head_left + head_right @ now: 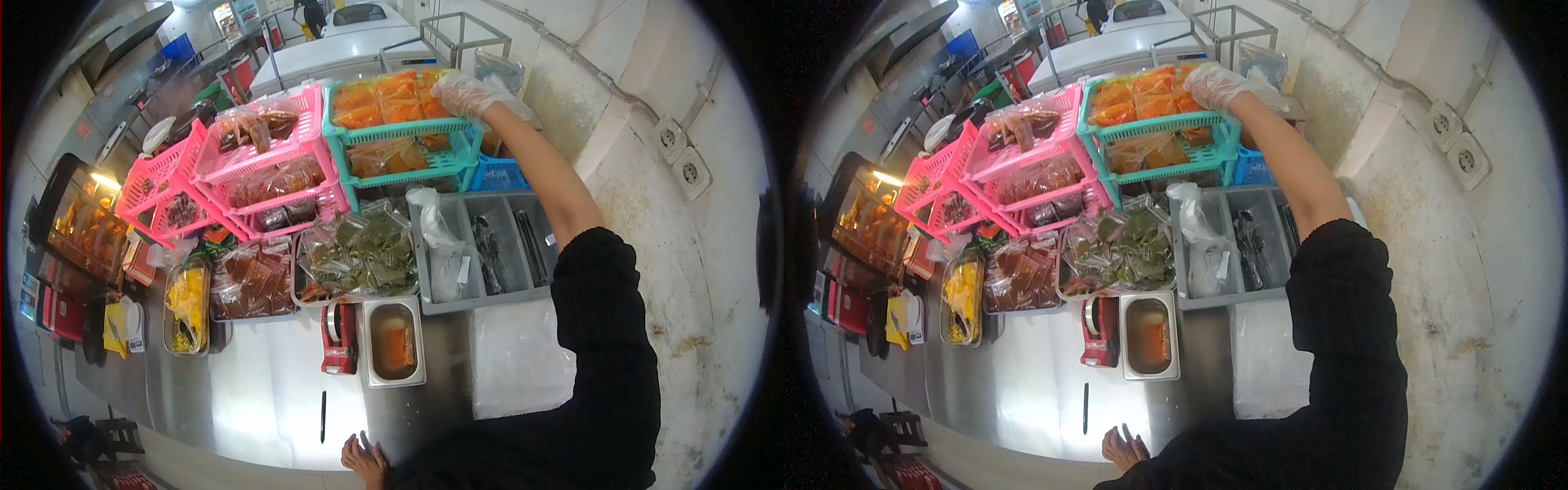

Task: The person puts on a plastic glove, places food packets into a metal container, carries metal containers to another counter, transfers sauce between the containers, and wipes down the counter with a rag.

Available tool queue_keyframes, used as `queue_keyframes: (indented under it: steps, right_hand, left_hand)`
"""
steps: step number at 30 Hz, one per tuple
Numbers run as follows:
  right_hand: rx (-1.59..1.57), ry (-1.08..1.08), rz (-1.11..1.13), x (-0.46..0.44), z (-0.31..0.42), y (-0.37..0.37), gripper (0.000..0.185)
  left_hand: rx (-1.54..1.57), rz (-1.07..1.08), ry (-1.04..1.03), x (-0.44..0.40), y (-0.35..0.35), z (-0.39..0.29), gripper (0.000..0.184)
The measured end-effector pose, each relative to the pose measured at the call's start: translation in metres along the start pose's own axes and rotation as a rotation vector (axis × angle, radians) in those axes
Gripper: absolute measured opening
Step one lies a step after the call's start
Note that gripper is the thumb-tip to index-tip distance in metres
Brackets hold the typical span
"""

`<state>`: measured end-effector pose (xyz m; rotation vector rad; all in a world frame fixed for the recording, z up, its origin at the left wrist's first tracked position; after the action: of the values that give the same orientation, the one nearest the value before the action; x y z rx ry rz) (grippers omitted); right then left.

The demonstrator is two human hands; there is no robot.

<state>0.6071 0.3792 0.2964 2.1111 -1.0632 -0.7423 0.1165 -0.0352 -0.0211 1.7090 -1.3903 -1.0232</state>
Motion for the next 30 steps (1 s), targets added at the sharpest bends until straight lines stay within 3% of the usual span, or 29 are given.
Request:
queue_keyframes:
  steps: [1,3,4,6,8,9,11,13,15,16,18,21,22,26,29,30]
  right_hand:
    - [-0.015,0.01,0.004,0.001,0.006,-0.006,0.012]
    - [0.086,-0.338,-0.099,0.017,0.001,0.008,0.011]
    - [0.047,-0.401,-0.196,0.019,0.012,0.018,0.008]
    - [0.336,-0.126,-0.437,0.027,0.091,0.09,0.006]
    - [0.061,0.182,-0.206,0.032,0.181,0.115,0.008]
    - [-0.264,0.407,-0.303,0.044,0.226,0.12,0.008]
    - [-0.797,0.569,-0.204,0.068,0.315,0.098,0.015]
    - [-1.27,0.578,-0.017,0.076,0.364,0.098,0.02]
    - [-0.986,0.448,0.275,0.085,0.401,0.057,0.025]
    - [-0.979,0.442,0.268,0.085,0.408,0.061,0.025]
    - [-0.828,0.464,0.552,0.092,0.42,0.044,0.032]
    - [-0.818,0.33,0.699,0.096,0.412,0.057,0.037]
    - [-0.749,0.276,0.515,0.097,0.43,0.032,0.028]
    - [-0.61,0.249,0.511,0.106,0.442,0.034,0.014]
    - [-0.59,0.169,0.353,0.103,0.433,0.043,0.01]
    - [-0.6,0.241,0.253,0.103,0.434,0.051,0.01]
  left_hand:
    - [0.025,0.012,-0.014,0.002,-0.002,0.005,0.045]
    - [0.039,0.004,-0.039,0.003,-0.004,0.007,0.047]
    - [0.044,0.01,-0.03,0.002,-0.003,0.007,0.047]
    - [0.002,0.006,-0.063,0.004,-0.008,0.011,0.047]
    - [0.016,-0.011,-0.061,0.003,-0.003,0.009,0.046]
    - [0.023,-0.011,-0.057,0.001,-0.002,0.006,0.046]
    - [0.03,-0.025,-0.056,0.0,0.001,0.005,0.045]
    - [0.033,-0.042,-0.07,0.004,0.003,0.006,0.044]
    - [0.047,-0.035,-0.055,0.003,0.0,0.009,0.043]
    - [0.049,-0.043,-0.063,0.005,0.001,0.01,0.043]
    - [0.054,-0.064,-0.06,0.006,-0.001,0.012,0.043]
    - [0.071,-0.07,-0.038,0.005,0.005,0.008,0.043]
    - [0.075,-0.076,-0.045,0.005,0.005,0.008,0.043]
    - [0.08,-0.086,-0.025,0.005,0.005,0.01,0.044]
    - [0.081,-0.075,-0.013,0.004,0.006,0.009,0.044]
    - [0.088,-0.065,0.001,0.005,0.006,0.01,0.043]
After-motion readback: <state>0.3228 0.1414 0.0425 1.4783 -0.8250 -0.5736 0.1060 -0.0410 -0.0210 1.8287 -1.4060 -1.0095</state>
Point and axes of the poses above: each hand's wrist, its own x-axis away from the middle knuckle, its own y-axis out of the back of the hand, z = x × y, the point moved 9 cm from there along -x, towards the middle knuckle, and after that the axes turned 12 degrees about y, right-handed, at the moved point
